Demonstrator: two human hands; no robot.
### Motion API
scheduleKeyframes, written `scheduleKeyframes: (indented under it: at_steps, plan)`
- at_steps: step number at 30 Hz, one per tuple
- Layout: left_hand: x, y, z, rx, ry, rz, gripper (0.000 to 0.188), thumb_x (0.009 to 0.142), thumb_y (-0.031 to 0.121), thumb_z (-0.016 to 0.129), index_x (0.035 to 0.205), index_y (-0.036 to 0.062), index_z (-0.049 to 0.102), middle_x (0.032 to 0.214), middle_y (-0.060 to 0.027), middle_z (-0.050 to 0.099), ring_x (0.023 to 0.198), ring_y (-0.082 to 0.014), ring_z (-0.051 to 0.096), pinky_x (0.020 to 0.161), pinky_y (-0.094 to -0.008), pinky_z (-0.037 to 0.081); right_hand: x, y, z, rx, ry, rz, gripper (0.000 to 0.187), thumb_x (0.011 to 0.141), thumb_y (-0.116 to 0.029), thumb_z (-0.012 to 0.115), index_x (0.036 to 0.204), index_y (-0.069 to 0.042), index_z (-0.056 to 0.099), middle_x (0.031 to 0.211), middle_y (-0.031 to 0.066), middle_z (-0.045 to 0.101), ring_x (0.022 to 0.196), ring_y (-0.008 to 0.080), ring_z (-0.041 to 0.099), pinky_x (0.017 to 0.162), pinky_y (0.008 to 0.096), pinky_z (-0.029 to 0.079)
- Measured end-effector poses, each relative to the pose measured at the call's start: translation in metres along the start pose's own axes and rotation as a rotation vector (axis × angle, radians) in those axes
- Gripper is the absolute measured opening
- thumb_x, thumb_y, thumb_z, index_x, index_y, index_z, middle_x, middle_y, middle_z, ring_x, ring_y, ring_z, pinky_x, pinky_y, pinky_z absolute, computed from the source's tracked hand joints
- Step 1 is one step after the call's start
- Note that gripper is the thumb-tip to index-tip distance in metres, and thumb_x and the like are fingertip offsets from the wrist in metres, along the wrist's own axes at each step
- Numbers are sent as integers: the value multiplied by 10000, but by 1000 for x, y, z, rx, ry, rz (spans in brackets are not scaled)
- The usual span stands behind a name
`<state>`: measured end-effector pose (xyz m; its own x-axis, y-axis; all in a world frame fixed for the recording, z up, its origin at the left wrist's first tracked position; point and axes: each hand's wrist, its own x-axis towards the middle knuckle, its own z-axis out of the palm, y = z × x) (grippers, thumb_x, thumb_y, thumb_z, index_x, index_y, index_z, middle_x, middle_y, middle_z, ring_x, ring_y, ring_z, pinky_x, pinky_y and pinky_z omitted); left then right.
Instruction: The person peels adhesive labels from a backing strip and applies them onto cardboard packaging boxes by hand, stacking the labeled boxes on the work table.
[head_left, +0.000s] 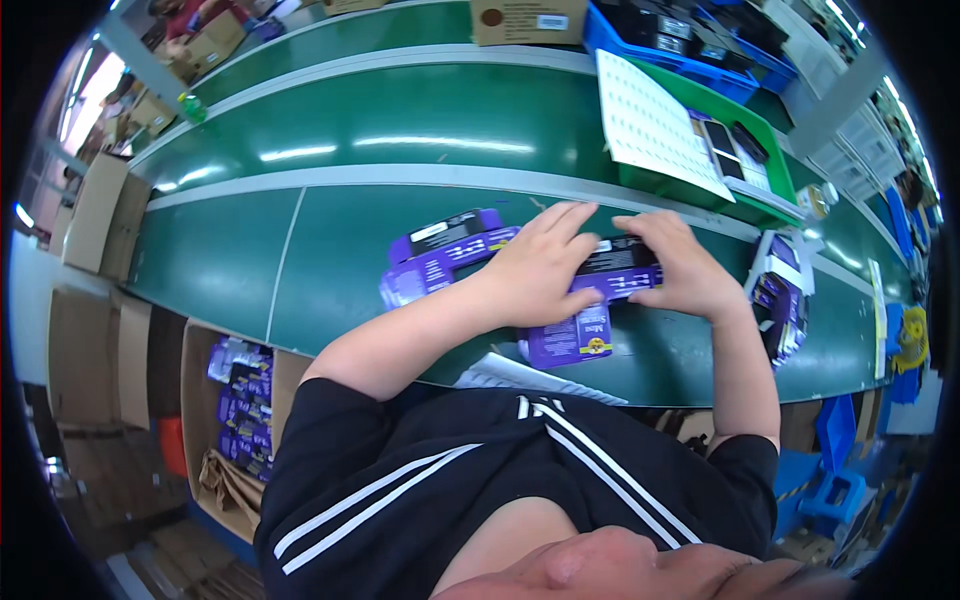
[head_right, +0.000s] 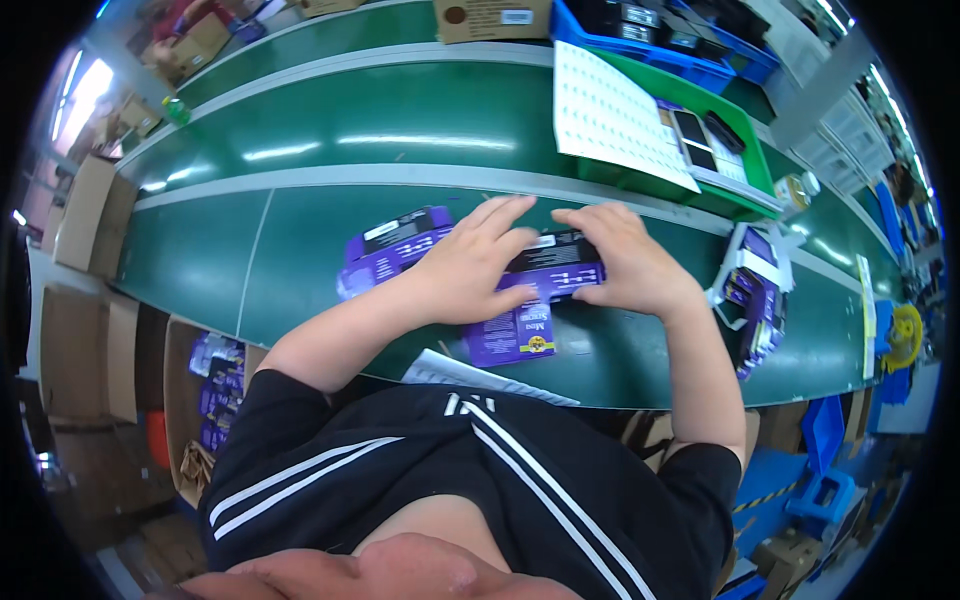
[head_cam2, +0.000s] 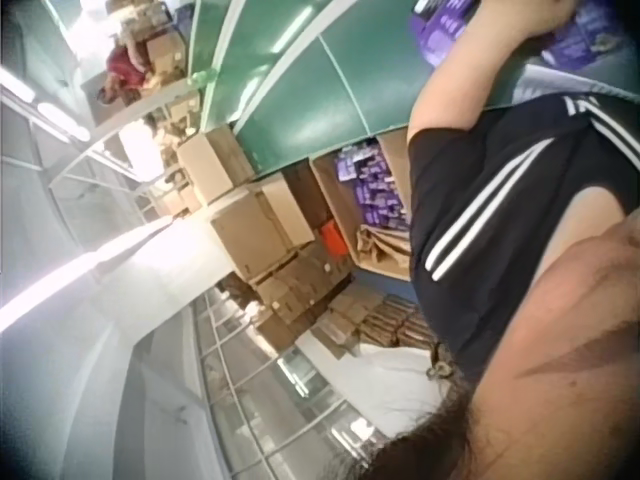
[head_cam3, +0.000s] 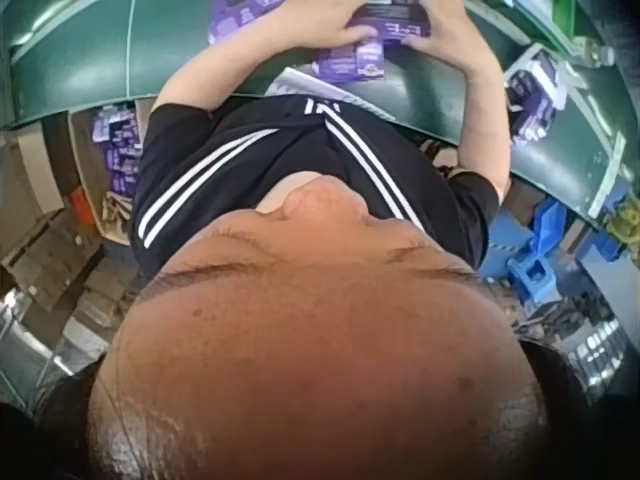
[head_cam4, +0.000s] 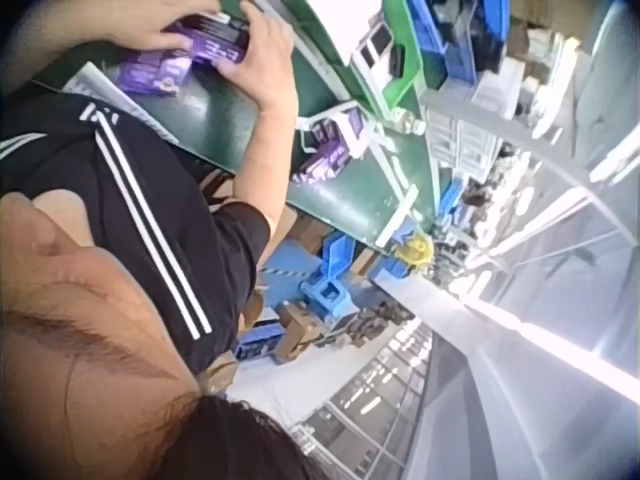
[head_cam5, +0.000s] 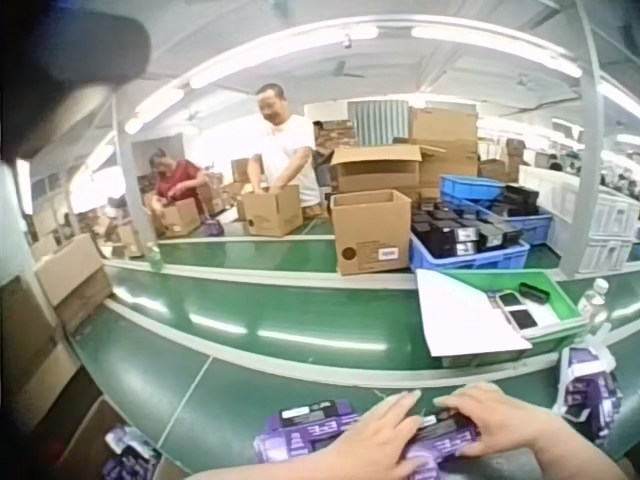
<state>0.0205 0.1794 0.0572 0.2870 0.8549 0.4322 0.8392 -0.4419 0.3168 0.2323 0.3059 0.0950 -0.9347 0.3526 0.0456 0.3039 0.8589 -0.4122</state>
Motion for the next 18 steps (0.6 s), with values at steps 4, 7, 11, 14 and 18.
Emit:
scheduleKeyframes:
  at_steps: [4,7,11,14,18]
  plan:
    - [11,11,-11,39,-14,-97,587,819,337,728,1254,-16,553,1486,-264,416,1359,-398,432,1106,-454,396,1,-19,-10,-35,51,-7,855,599,-145,850,1382,-105,510,1256,125,586,1185,312,526,1066,400,405]
    - [6,0,-6,-41,-361,-277,632,800,346,744,1276,-17,543,1405,-258,488,1278,-395,497,1069,-448,422,1,-12,-2,35,-33,87,811,617,-129,833,1363,-100,516,1246,124,586,1174,315,527,1051,389,420]
    - [16,8,-14,2,-331,-288,687,776,350,763,1307,-17,526,1316,-242,544,1179,-392,549,1021,-444,447,11,-27,-6,-16,93,-3,745,650,-110,810,1340,-103,528,1249,125,580,1174,315,527,1044,380,427]
    - [19,17,-34,161,-170,-293,770,740,350,788,1354,-12,496,1211,-209,585,1057,-385,584,959,-436,468,7,-40,-6,-88,242,-130,695,676,-95,794,1322,-108,539,1254,125,575,1177,313,526,1042,375,428]
    - [2,-19,-69,333,-225,-553,823,731,352,797,1401,12,460,1240,-188,589,1079,-375,589,970,-427,462,-19,-54,4,-188,601,-30,512,723,-72,763,1209,-96,603,1177,113,609,1080,296,575,955,365,473]
